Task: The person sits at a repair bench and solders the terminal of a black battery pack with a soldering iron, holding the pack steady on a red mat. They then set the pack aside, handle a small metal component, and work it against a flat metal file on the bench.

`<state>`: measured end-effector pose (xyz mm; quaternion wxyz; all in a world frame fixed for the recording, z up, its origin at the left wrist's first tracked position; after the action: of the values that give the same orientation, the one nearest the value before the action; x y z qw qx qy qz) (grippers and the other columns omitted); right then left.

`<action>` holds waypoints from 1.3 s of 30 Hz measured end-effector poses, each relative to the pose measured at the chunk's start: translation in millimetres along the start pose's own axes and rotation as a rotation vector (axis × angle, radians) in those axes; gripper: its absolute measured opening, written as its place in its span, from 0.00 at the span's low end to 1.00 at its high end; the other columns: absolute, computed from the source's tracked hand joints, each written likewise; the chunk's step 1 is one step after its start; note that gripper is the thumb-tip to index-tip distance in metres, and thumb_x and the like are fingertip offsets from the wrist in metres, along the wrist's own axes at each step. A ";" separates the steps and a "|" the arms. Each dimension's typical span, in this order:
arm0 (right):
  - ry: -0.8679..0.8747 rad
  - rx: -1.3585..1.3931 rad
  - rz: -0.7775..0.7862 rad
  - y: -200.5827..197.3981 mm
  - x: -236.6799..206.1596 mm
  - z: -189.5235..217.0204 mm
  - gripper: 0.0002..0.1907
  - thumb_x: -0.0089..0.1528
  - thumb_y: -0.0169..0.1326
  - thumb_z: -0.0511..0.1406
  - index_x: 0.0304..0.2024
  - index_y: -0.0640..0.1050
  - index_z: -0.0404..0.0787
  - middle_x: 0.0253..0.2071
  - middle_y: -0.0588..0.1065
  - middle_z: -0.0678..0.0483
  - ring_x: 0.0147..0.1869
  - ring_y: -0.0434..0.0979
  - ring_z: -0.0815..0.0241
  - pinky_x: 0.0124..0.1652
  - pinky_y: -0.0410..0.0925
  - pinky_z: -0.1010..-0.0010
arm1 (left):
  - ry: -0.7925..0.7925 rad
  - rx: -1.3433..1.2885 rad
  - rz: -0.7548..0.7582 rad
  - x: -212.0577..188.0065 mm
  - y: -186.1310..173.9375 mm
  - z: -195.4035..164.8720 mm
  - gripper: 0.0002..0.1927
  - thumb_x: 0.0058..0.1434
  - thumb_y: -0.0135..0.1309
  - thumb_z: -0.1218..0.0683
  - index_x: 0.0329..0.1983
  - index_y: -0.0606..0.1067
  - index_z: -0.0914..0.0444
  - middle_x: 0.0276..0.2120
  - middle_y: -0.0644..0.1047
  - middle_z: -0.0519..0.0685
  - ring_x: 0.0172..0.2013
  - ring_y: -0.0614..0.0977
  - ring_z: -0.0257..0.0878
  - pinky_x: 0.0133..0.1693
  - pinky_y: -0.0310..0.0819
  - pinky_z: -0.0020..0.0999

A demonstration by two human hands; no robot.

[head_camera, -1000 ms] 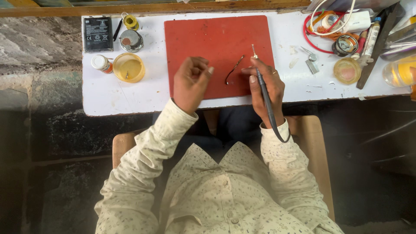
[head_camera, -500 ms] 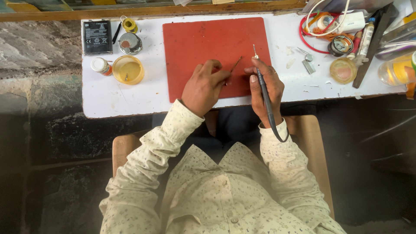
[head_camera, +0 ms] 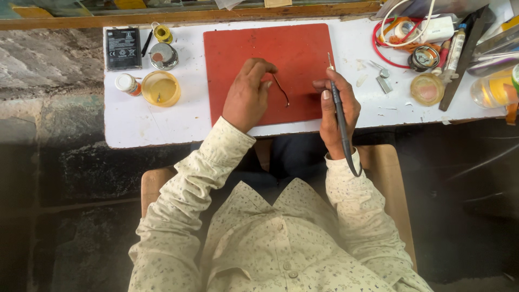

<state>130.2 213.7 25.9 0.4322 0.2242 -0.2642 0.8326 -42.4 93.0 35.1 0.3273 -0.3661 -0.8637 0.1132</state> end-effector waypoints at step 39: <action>0.156 0.233 -0.018 4.9 7.3 -6.2 0.14 0.75 0.50 0.37 0.58 0.74 0.34 0.46 0.80 0.47 0.50 0.80 0.59 0.55 0.74 0.67 | -0.257 -0.587 0.173 -21.7 15.8 34.0 0.07 0.73 0.50 0.56 0.42 0.70 0.66 0.25 0.74 0.43 0.26 0.73 0.27 0.29 0.69 0.23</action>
<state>121.4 219.6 24.3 0.4299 0.2096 -0.1295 0.8686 -44.4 90.3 -8.0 0.0852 -0.4994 -0.8595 -0.0677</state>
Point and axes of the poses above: each hand's wrist, its own x-axis towards the middle knuckle, its own y-axis out of the palm, z = x × y, the point moved 6 cm from there along x, towards the middle knuckle
